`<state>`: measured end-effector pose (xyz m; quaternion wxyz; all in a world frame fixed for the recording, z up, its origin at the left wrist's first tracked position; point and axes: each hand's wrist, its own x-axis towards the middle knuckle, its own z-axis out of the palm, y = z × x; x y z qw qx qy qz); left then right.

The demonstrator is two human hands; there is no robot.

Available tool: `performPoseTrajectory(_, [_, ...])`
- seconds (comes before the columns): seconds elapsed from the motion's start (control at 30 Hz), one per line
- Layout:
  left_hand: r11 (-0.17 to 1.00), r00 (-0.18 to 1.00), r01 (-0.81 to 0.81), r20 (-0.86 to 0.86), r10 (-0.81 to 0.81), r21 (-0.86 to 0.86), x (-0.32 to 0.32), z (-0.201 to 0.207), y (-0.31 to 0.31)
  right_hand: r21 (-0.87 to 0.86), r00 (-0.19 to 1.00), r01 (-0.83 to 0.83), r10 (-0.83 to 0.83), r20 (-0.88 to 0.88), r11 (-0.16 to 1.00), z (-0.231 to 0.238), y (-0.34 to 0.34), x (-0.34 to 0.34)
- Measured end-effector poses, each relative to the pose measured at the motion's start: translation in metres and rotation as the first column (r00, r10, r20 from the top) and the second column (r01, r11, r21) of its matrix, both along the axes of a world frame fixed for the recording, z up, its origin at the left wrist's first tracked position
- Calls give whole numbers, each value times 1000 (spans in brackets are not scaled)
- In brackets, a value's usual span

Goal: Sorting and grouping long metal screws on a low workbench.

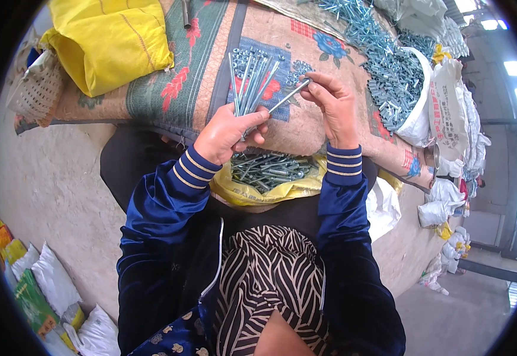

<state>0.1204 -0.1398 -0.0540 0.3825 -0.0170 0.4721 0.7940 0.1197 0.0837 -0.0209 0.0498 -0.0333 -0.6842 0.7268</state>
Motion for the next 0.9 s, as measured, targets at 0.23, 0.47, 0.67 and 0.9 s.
performPoseTrajectory(0.23, [998,997,-25,75,20,65,2,-2,-4,674,832,416,44,-553,610,4,-31,3])
performPoseTrajectory(0.47, [972,981,-193,59,186,134,-3,3,-5,784,745,543,258,-615,301,-42,12,-102])
performPoseTrajectory(0.67, [965,974,-224,68,216,133,-10,10,-12,936,873,287,347,-343,205,-52,10,-114])
performPoseTrajectory(0.9, [977,984,-168,79,159,129,-2,6,-10,871,897,273,218,-384,409,-36,15,-71])
